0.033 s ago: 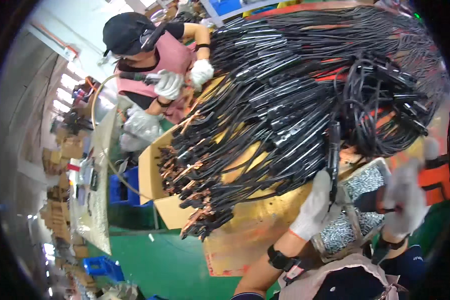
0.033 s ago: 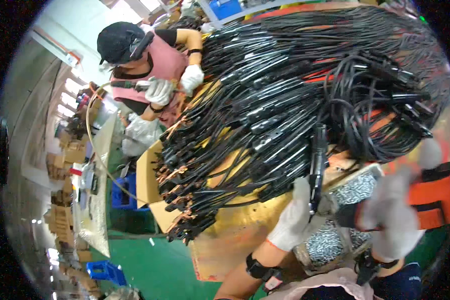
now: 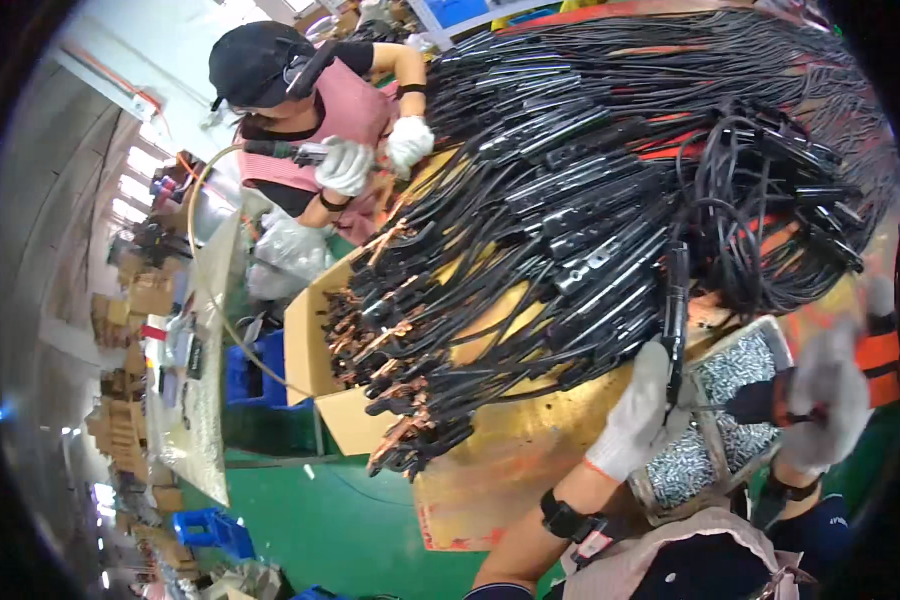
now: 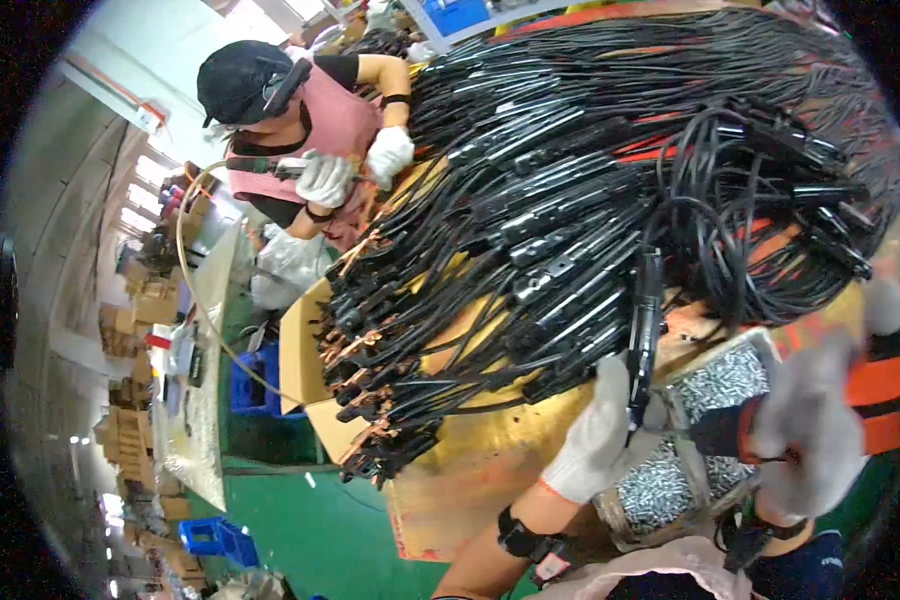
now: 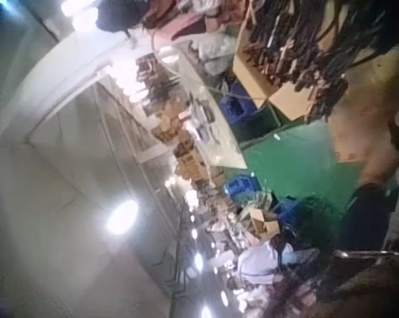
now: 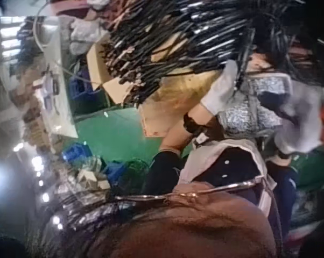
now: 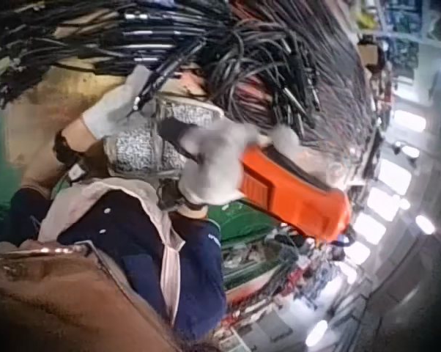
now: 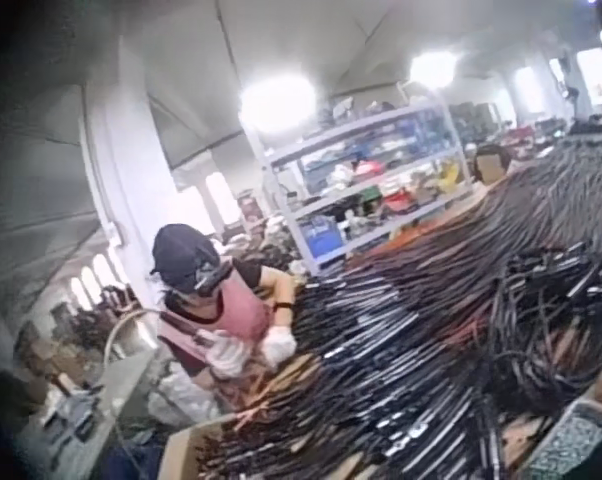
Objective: The person is assembling electrical cable harnesses by attaching connectors and using an electric screwdriver.
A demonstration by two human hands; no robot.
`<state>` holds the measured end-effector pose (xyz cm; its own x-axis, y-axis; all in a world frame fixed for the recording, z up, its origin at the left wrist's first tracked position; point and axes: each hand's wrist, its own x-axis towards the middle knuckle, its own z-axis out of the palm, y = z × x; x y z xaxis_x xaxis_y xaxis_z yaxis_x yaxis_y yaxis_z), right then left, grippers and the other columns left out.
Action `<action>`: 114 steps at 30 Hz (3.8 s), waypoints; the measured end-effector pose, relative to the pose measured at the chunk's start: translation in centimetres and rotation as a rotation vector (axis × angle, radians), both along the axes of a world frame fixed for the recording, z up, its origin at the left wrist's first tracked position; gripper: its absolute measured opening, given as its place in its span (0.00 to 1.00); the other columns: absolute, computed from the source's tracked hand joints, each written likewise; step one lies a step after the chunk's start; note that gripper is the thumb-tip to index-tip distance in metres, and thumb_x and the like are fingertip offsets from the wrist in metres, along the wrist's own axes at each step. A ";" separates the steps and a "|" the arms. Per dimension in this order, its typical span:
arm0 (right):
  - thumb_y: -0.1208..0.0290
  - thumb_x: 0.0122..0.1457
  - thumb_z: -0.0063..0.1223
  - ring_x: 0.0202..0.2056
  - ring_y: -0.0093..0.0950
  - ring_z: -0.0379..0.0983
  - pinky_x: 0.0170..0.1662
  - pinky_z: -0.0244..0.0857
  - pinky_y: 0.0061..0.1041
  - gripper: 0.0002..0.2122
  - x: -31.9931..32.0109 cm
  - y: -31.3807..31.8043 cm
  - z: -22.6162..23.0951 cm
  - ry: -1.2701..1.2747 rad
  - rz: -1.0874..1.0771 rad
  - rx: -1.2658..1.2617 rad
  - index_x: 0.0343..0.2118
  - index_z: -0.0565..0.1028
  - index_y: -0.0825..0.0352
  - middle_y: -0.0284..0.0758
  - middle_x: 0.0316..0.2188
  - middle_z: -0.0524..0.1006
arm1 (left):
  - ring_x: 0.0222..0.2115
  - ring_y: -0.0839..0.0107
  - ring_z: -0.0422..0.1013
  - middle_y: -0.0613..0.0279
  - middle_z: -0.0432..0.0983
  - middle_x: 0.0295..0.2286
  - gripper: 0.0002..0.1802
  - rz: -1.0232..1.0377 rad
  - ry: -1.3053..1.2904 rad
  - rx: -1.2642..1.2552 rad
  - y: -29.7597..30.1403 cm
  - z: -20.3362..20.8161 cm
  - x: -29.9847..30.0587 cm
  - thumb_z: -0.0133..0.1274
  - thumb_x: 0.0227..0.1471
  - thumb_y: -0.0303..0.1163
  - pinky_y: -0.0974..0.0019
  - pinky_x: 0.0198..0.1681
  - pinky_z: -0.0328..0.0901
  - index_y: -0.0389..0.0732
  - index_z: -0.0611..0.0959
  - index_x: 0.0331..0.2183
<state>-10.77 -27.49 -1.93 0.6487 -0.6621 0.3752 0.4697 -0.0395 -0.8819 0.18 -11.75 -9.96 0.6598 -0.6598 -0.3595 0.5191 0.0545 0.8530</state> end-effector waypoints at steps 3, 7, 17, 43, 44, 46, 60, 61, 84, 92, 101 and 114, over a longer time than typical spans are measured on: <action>0.66 0.62 0.42 0.23 0.15 0.54 0.27 0.48 0.10 0.10 0.7 -1.5 1.3 -0.242 0.095 0.168 0.29 0.70 0.68 0.37 0.40 0.66 | 0.21 0.75 0.63 0.68 0.67 0.24 0.13 -0.101 0.604 -0.164 0.9 3.4 1.8 0.41 0.60 0.42 0.72 0.24 0.62 0.46 0.69 0.42; 0.69 0.62 0.44 0.23 0.15 0.53 0.28 0.48 0.11 0.07 0.8 -5.4 -1.3 -0.295 0.154 0.165 0.30 0.68 0.67 0.30 0.31 0.61 | 0.19 0.85 0.61 0.72 0.66 0.24 0.33 0.086 0.468 -0.112 0.2 3.7 0.0 0.54 0.54 0.31 0.77 0.17 0.56 0.45 0.58 0.58; 0.67 0.63 0.40 0.37 0.21 0.60 0.42 0.61 0.16 0.23 1.5 -6.3 -3.1 -0.081 -0.390 0.403 0.59 0.55 0.70 0.35 0.45 0.65 | 0.16 0.85 0.61 0.70 0.70 0.28 0.44 -0.082 0.435 -0.097 -0.2 3.0 1.4 0.55 0.52 0.30 0.79 0.15 0.55 0.46 0.47 0.62; 0.60 0.59 0.52 0.26 0.24 0.68 0.28 0.63 0.21 0.16 0.4 -5.9 -2.7 -0.216 -0.417 0.459 0.44 0.69 0.65 0.34 0.32 0.72 | 0.26 0.76 0.70 0.60 0.73 0.30 0.31 -0.091 0.138 0.021 0.4 4.5 0.8 0.54 0.52 0.28 0.72 0.23 0.64 0.40 0.62 0.55; 0.63 0.57 0.53 0.24 0.24 0.67 0.26 0.63 0.21 0.17 0.3 -5.8 -1.6 -0.176 -0.354 0.380 0.45 0.68 0.68 0.34 0.31 0.72 | 0.27 0.74 0.71 0.57 0.74 0.34 0.30 -0.051 0.233 -0.034 0.1 4.9 0.6 0.53 0.52 0.26 0.72 0.24 0.64 0.42 0.62 0.55; 0.68 0.56 0.52 0.20 0.20 0.62 0.24 0.57 0.18 0.20 1.5 -4.7 -0.8 -0.091 -0.358 0.264 0.50 0.65 0.70 0.31 0.26 0.67 | 0.29 0.70 0.73 0.49 0.74 0.41 0.31 0.060 0.505 -0.082 0.2 4.6 0.9 0.47 0.52 0.21 0.71 0.23 0.64 0.52 0.62 0.56; 0.73 0.53 0.52 0.16 0.18 0.58 0.18 0.55 0.17 0.26 2.5 -3.3 -0.6 -0.142 -0.444 0.288 0.55 0.60 0.69 0.29 0.21 0.62 | 0.10 0.77 0.60 0.64 0.67 0.21 0.34 -0.047 0.460 -0.114 0.0 3.0 0.8 0.48 0.51 0.21 0.75 0.11 0.54 0.56 0.61 0.58; 0.73 0.53 0.52 0.16 0.18 0.57 0.18 0.54 0.17 0.26 2.8 -3.0 -0.8 -0.142 -0.434 0.308 0.55 0.60 0.69 0.29 0.20 0.61 | 0.10 0.78 0.59 0.65 0.66 0.20 0.35 -0.023 0.444 -0.078 0.1 2.8 0.8 0.49 0.51 0.21 0.75 0.11 0.54 0.55 0.61 0.58; 0.76 0.50 0.54 0.16 0.25 0.66 0.22 0.64 0.24 0.28 2.9 -3.6 -0.6 -0.122 -0.349 0.302 0.56 0.60 0.70 0.34 0.26 0.71 | 0.13 0.79 0.63 0.48 0.75 0.38 0.39 -0.048 0.460 -0.120 -0.3 3.8 1.1 0.48 0.48 0.17 0.75 0.11 0.57 0.45 0.51 0.58; 0.72 0.52 0.50 0.18 0.21 0.61 0.24 0.59 0.21 0.25 3.2 -3.6 -2.5 -0.011 -0.443 0.259 0.54 0.60 0.75 0.34 0.27 0.68 | 0.14 0.81 0.64 0.48 0.74 0.41 0.39 -0.046 0.428 -0.038 -0.5 3.5 1.2 0.49 0.48 0.18 0.77 0.13 0.58 0.44 0.51 0.58; 0.70 0.55 0.48 0.20 0.26 0.64 0.28 0.64 0.27 0.12 0.1 -5.6 -3.3 0.015 -0.255 0.139 0.34 0.73 0.77 0.36 0.29 0.70 | 0.15 0.80 0.63 0.50 0.75 0.38 0.38 -0.101 0.459 0.006 -0.9 3.3 0.5 0.50 0.48 0.19 0.75 0.14 0.58 0.44 0.52 0.58; 0.70 0.53 0.50 0.22 0.24 0.58 0.26 0.55 0.22 0.07 1.7 -5.3 -1.5 -0.219 -0.320 0.423 0.27 0.71 0.69 0.31 0.24 0.61 | 0.13 0.78 0.62 0.58 0.73 0.30 0.35 -0.023 0.443 -0.050 -0.6 4.2 0.7 0.50 0.47 0.18 0.74 0.12 0.56 0.48 0.58 0.55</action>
<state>-9.07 -32.83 -3.47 0.3279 -0.9346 0.1380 0.6661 0.1251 -0.7353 0.92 -12.33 -5.75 0.4340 -0.6967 -0.5711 0.8355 0.0742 0.5444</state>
